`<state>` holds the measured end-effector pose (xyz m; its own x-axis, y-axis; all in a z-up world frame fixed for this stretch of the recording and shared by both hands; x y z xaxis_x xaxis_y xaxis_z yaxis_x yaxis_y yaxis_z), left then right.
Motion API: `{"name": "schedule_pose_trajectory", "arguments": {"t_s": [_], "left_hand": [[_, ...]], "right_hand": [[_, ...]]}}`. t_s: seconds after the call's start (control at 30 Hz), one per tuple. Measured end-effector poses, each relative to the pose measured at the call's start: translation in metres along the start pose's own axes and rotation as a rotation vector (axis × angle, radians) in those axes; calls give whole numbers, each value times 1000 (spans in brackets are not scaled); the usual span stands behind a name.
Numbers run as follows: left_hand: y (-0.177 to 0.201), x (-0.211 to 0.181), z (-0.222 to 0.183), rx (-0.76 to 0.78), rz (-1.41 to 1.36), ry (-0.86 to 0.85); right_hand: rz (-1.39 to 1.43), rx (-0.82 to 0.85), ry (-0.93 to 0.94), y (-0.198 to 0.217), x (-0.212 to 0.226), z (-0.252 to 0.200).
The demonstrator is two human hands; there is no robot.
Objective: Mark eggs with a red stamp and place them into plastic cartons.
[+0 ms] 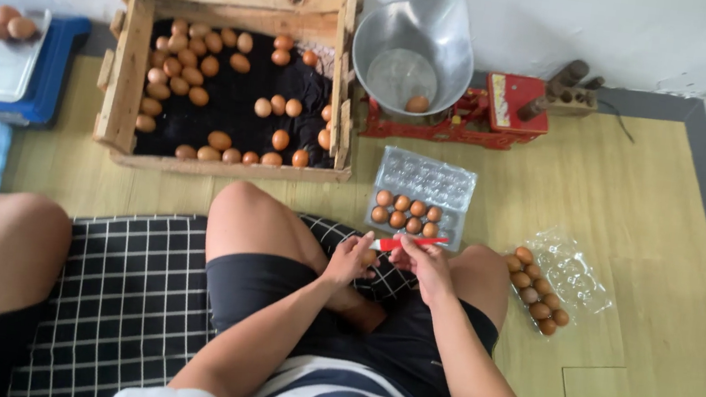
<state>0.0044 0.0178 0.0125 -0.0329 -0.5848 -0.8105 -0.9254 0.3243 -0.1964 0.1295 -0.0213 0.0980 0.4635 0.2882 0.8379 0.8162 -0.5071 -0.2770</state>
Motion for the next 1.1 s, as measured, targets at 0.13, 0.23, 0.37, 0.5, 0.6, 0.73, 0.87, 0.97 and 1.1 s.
{"name": "schedule_pose_trajectory", "arguments": {"t_s": [0.13, 0.23, 0.37, 0.5, 0.6, 0.73, 0.87, 0.97, 1.1], "left_hand": [[-1, 6, 6, -42, -3, 11], [-1, 11, 9, -52, -17, 16], [-2, -3, -1, -69, -25, 45], [-3, -2, 0, -62, -69, 61], [3, 25, 23, -34, -73, 27], [0, 9, 7, -10, -75, 36], [2, 14, 10, -43, -110, 40], [3, 17, 13, -36, -111, 41], [0, 16, 15, 2, -58, -5]], "right_hand": [[-155, -32, 29, 6, 2, 7], [38, -15, -82, -4, 12, -5], [-115, -53, -46, -4, 15, -7], [13, -4, -99, 1, 6, 3], [-168, -37, -4, 13, -5, 14], [22, 10, -102, 7, 0, 9], [-183, 17, 7, 15, -8, 17], [-121, 35, -11, 5, 1, 5], [-216, 29, 68, 16, -12, 18]]}}
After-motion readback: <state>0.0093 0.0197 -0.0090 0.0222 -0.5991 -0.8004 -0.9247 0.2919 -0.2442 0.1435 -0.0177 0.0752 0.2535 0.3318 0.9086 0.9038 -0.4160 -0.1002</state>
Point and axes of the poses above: each hand's wrist, its own z-axis towards the middle knuckle, its own y-axis out of the back of the hand, x = y × z, the point moved 2 cm from there along z, towards the middle knuckle, and after that the axes turned 12 degrees about z, right-handed, at the moved point
